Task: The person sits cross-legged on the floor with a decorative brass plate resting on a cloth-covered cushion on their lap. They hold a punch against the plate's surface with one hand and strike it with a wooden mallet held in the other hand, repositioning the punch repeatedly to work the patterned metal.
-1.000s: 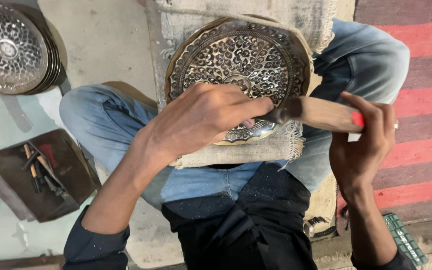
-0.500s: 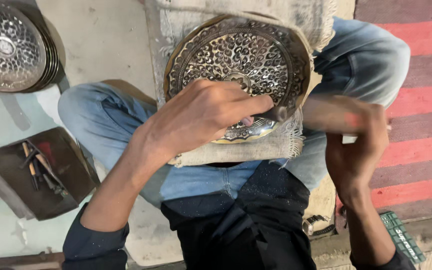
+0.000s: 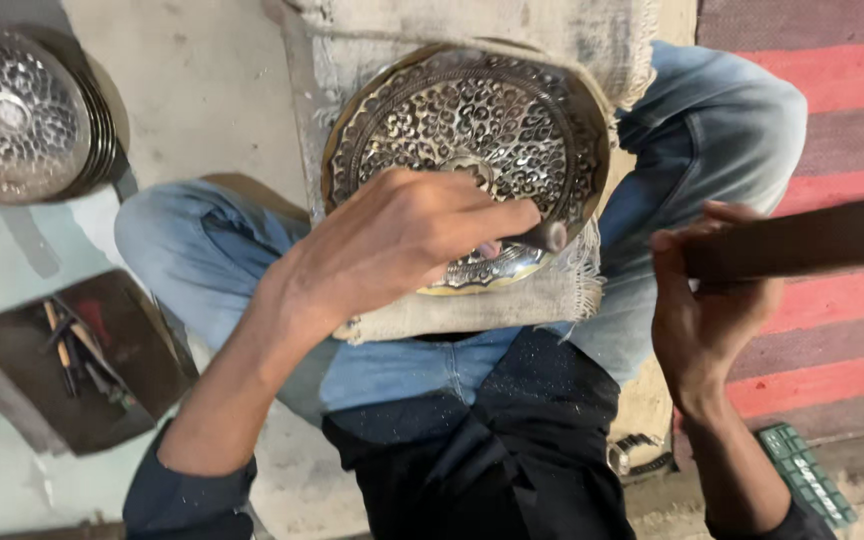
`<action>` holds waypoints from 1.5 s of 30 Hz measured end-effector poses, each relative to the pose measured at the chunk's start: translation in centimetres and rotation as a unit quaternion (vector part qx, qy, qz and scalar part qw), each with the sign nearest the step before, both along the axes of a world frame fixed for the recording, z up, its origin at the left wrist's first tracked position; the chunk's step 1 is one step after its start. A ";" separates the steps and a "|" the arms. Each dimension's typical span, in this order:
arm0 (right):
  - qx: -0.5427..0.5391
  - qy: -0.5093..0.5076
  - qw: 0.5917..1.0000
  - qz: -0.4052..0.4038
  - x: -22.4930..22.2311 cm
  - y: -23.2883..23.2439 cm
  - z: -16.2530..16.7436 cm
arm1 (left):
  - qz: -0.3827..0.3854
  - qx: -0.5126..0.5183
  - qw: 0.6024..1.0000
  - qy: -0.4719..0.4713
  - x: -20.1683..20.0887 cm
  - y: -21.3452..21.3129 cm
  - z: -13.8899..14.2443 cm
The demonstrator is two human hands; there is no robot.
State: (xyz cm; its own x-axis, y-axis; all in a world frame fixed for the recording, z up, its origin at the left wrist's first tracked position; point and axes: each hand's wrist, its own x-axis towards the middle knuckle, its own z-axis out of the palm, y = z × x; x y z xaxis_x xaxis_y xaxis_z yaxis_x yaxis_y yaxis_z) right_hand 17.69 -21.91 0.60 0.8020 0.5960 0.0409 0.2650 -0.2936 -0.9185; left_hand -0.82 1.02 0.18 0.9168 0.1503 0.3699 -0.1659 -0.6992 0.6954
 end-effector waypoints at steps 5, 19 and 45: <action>-0.036 -0.132 0.989 0.058 -0.2 -0.3 -0.4 | -0.006 0.019 1.000 0.012 0.2 0.1 0.1; 0.011 -0.171 0.983 0.061 1.7 -3.0 -2.1 | -0.006 -0.019 1.000 0.022 0.1 0.2 0.4; 0.001 0.024 1.000 -0.002 0.9 -1.7 -0.9 | 0.001 0.021 1.000 -0.001 0.6 0.3 0.4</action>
